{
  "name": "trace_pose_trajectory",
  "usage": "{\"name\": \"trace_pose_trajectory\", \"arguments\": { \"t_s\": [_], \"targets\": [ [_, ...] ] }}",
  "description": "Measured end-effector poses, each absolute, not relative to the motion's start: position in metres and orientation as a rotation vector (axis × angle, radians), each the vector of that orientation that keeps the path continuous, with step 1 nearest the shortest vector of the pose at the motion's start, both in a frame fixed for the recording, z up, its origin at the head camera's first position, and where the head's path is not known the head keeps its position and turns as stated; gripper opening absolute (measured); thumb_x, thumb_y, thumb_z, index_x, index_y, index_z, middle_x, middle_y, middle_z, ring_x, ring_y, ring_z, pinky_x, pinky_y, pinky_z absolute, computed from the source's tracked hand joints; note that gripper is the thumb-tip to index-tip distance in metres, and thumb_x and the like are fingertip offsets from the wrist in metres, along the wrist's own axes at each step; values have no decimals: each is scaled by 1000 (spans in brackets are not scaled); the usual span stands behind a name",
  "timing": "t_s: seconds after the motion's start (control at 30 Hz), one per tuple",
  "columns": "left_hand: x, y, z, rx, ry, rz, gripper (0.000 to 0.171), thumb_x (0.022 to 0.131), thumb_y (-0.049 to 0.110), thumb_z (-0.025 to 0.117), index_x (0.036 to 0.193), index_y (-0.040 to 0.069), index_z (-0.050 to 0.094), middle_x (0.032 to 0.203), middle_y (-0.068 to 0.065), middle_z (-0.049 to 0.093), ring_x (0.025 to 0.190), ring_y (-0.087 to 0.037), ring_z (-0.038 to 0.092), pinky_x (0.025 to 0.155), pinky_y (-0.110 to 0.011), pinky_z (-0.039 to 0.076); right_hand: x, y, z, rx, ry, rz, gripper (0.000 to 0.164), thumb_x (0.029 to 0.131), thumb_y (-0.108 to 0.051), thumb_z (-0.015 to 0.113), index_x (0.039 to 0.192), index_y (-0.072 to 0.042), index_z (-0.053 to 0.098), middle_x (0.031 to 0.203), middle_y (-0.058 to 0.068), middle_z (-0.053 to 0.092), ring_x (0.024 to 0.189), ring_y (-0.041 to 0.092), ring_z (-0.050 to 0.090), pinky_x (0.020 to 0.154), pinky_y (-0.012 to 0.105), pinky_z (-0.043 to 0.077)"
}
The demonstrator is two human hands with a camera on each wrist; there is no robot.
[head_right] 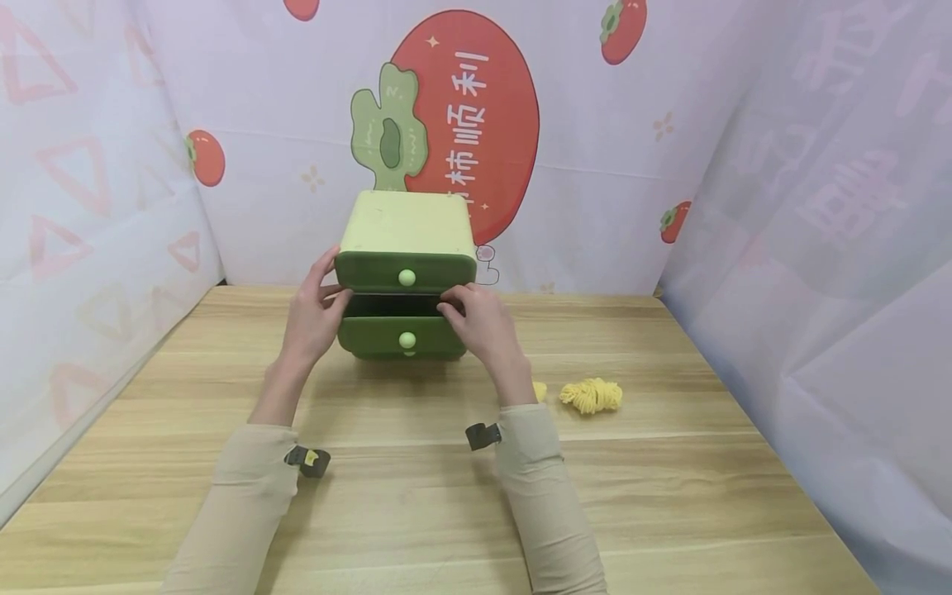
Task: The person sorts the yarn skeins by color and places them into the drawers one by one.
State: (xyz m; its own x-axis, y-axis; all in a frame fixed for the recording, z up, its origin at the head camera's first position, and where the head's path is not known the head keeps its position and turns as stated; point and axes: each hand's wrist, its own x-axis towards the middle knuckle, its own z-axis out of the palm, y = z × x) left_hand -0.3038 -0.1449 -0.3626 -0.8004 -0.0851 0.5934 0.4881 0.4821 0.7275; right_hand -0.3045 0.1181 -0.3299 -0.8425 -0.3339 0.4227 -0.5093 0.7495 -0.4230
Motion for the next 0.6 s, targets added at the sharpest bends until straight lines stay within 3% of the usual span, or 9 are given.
{"name": "trace_pose_trajectory", "arguments": {
  "t_s": [0.33, 0.6],
  "targets": [
    [-304, -144, -362, -329, -2162, -1316, 66, 95, -3, 59, 153, 24, 40, 154, -8, 44, 110, -38, 67, 94, -47, 58, -302, 125, -321, 692, -2627, 831, 24, 99, -26, 63, 113, -9, 72, 108, 7, 70, 95, 23, 65, 84, 38, 57],
    [-303, -144, -363, -327, -2169, -1328, 67, 96, -3, 59, 153, 26, 39, 154, -8, 44, 111, -38, 67, 94, -48, 58, -300, 127, -320, 857, -2484, 784, 20, 97, -23, 67, 110, -11, 74, 98, 2, 68, 79, 15, 60, 70, 31, 52]
  ]
}}
